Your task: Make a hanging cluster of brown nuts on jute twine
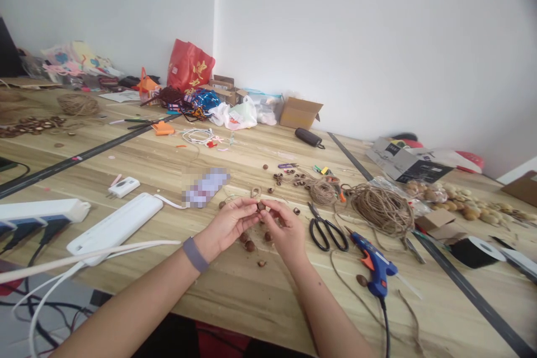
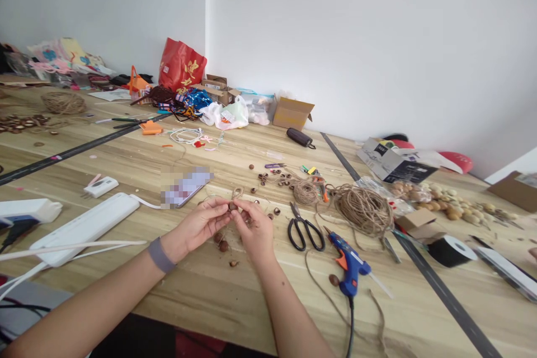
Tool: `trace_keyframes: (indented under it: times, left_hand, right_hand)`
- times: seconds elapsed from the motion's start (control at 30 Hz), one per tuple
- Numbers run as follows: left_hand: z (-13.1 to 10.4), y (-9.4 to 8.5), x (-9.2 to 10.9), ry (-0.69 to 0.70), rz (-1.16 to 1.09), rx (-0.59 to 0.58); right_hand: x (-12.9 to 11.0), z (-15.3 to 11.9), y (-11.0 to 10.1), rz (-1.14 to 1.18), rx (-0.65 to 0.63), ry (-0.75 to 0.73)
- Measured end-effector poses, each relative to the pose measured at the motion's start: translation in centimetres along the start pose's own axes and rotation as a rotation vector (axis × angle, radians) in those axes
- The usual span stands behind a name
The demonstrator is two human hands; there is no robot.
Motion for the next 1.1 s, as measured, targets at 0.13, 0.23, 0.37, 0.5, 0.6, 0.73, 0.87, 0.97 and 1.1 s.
trace_keyframes:
  times: [0.13,0.23,0.37,0.5,0.6,0.73,0.87,0.97,1.1]
  left_hand:
    - [0.0,0.0,0.2,0.009,-0.005,0.015]
    - [0.1,-0.1,0.1,0.012,-0.011,0.008]
    - [0.1,-0.2,0.1,0.028,-0.01,-0.009]
    - [0.0,-0.1,0.3,0.043,-0.008,-0.011]
    - [-0.1,0.2,0.6,0.06,0.005,-0.016]
    - [-0.2,0.3,0.7,0.064,0.012,-0.016]
    - [-0.3,0.3,0.9,0.1,0.013,-0.015]
    - [-0.2,0.2,0.9,0.103,0.025,-0.009]
    - [-0.2,0.0,0.7,0.102,0.038,0.012]
  right_hand:
    - [0.0,0.0,0.0,0.02,0.009,0.024]
    - [0.6,-0.1,-0.2,0.045,0.036,0.074]
    - [1.1,-0.3,-0.2,0.087,0.052,0.085]
    - [1.0,-0.3,-0.1,0.131,0.058,0.068]
    - [0.9,-0.3,-0.1,0.153,0.053,0.06]
    - [1.0,-0.3,-0.3,0.156,0.063,0.058]
    - [0.8,-0.2,-0.2,0.178,0.068,0.03]
    - [0.4,-0.2,-0.3,0.153,0.068,-0.001]
    - [-0.4,0.0,-0.4,0.059,0.053,-0.033]
Point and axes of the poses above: each hand's wrist, its own z-axis towards the middle knuckle, its own y-axis out of the palm, x = y × z, the point moved 10 cm from there along z, towards the middle knuckle, and after that the axes turned 5 degrees about -y, right-handed, at the moved point
